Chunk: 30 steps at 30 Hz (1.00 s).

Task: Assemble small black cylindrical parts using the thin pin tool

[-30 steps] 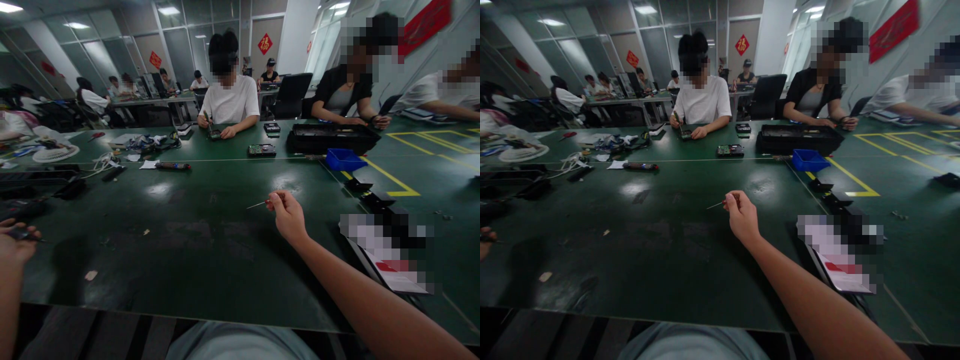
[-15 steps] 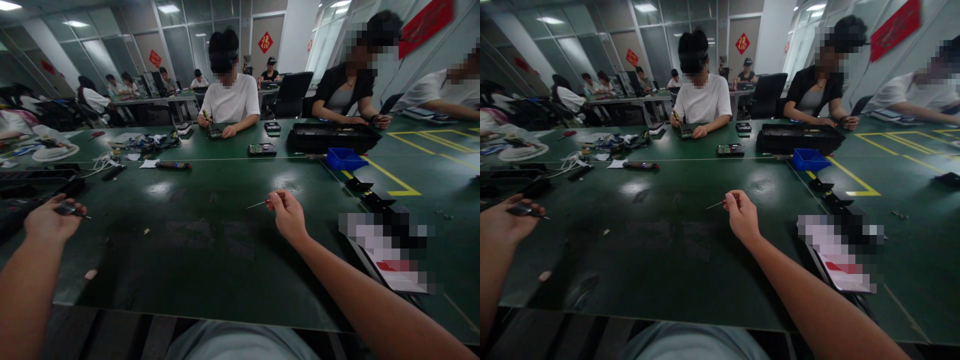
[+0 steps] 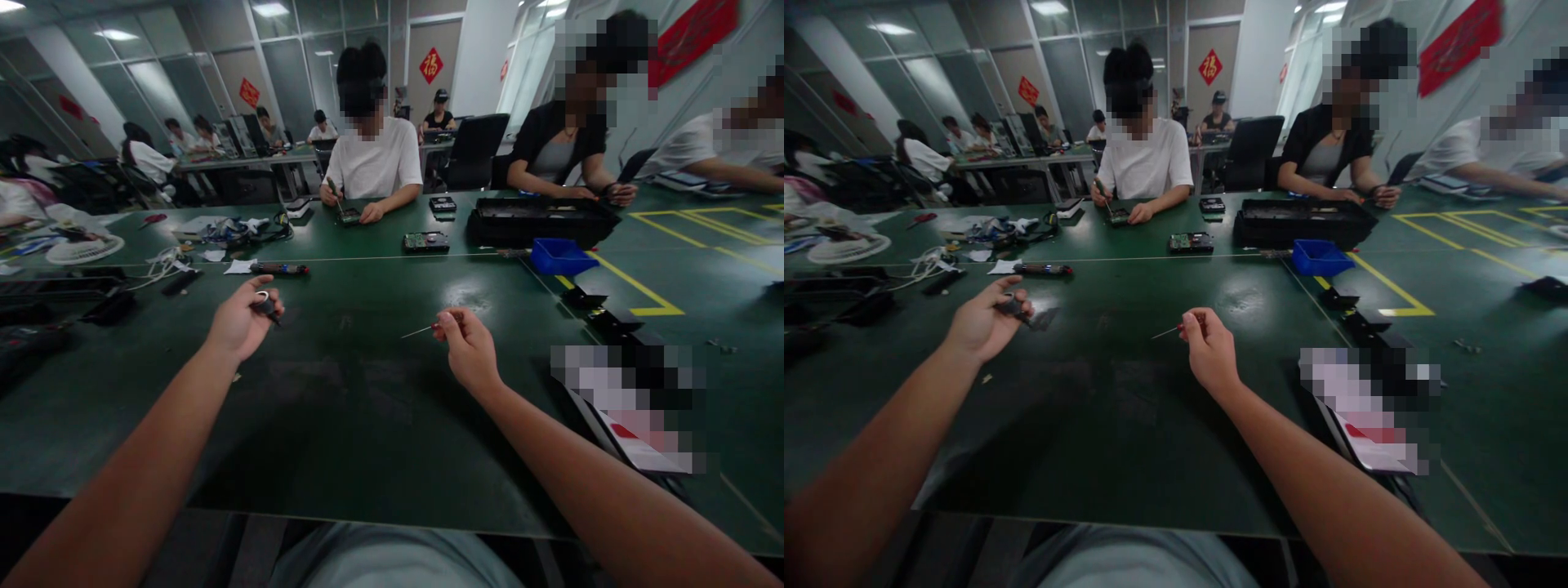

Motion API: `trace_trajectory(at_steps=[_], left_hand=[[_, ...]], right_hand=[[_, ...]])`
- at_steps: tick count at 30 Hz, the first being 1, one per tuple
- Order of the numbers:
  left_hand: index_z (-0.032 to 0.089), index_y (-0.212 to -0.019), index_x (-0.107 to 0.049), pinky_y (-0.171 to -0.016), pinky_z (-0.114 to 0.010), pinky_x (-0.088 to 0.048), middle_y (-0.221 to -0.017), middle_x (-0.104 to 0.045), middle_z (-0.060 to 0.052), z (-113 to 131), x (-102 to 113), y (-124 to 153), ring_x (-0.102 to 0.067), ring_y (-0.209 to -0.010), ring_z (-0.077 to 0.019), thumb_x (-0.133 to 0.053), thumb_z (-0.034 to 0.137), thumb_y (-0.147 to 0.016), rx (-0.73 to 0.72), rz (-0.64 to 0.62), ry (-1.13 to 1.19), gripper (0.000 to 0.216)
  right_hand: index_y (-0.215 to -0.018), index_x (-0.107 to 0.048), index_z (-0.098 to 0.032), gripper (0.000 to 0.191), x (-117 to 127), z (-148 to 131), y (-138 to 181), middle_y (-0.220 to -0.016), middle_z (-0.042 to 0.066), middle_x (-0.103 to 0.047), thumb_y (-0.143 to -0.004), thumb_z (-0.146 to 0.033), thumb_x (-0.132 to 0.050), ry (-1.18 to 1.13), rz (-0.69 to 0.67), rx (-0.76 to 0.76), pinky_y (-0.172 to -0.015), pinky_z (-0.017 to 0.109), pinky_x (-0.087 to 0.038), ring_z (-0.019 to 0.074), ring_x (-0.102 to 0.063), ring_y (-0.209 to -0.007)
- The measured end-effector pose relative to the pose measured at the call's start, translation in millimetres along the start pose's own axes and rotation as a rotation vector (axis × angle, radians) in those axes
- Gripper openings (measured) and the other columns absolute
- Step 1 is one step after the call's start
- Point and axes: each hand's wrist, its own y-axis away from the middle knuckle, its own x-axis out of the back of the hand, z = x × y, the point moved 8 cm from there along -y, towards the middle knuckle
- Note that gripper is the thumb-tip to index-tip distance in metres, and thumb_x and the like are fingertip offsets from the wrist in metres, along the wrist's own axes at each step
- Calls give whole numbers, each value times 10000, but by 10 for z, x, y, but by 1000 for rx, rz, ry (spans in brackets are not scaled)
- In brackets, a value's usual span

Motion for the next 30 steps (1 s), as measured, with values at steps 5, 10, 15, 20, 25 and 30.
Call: trace_trajectory(at_steps=[5,10,15,20,25,30], left_hand=[[122,-1051,-583,-659,-272,-438,-746,-541,-35,-338,-708,240,-516,-676,-162,-488,44,-577,53,-223,-30,489],[137,-1057,-605,-745,-317,-456,-792,-559,-39,-631,-1270,552,-536,-733,-175,-452,87,-612,-4,-445,-204,473],[180,-1243,-551,-913,-398,-468,-1020,-609,-65,-1008,-1560,821,-581,-931,-220,-537,110,-717,-147,-643,-780,531],[169,-1328,-512,-1049,-461,-437,-1201,-605,-124,-1277,-1524,850,-557,-1153,-270,-502,23,-810,-365,-686,-1098,538],[180,-1199,-635,-1088,-469,-434,-1221,-636,-106,-1309,-1435,690,-557,-1204,-272,-590,72,-876,-468,-687,-1113,344],[210,-1249,-647,-1105,-437,-433,-1272,-636,-79,-1213,-1358,572,-575,-1215,-239,-642,103,-879,-470,-597,-995,385]], right_hand=[[-941,-629,-208,275,15,-13,2,-765,39,-696,-975,-454,-510,7,11,-1,-707,353,-511,197,-670,-716],[-968,-625,-211,271,28,-2,-2,-806,48,-704,-978,-455,-508,6,26,0,-730,361,-517,205,-677,-751],[-988,-614,-225,255,-29,86,-21,-878,51,-706,-972,-459,-513,6,-6,-30,-783,379,-504,220,-674,-823],[-938,-631,-221,267,-53,102,-33,-792,28,-682,-975,-447,-492,68,-40,-67,-736,354,-475,206,-650,-762],[-792,-635,-217,331,-49,18,-19,-669,6,-633,-954,-488,-533,132,-65,-52,-616,324,-427,176,-588,-623],[-970,-644,-215,226,-27,10,-1,-786,27,-700,-946,-421,-554,-102,-3,-28,-712,350,-516,188,-658,-722]])
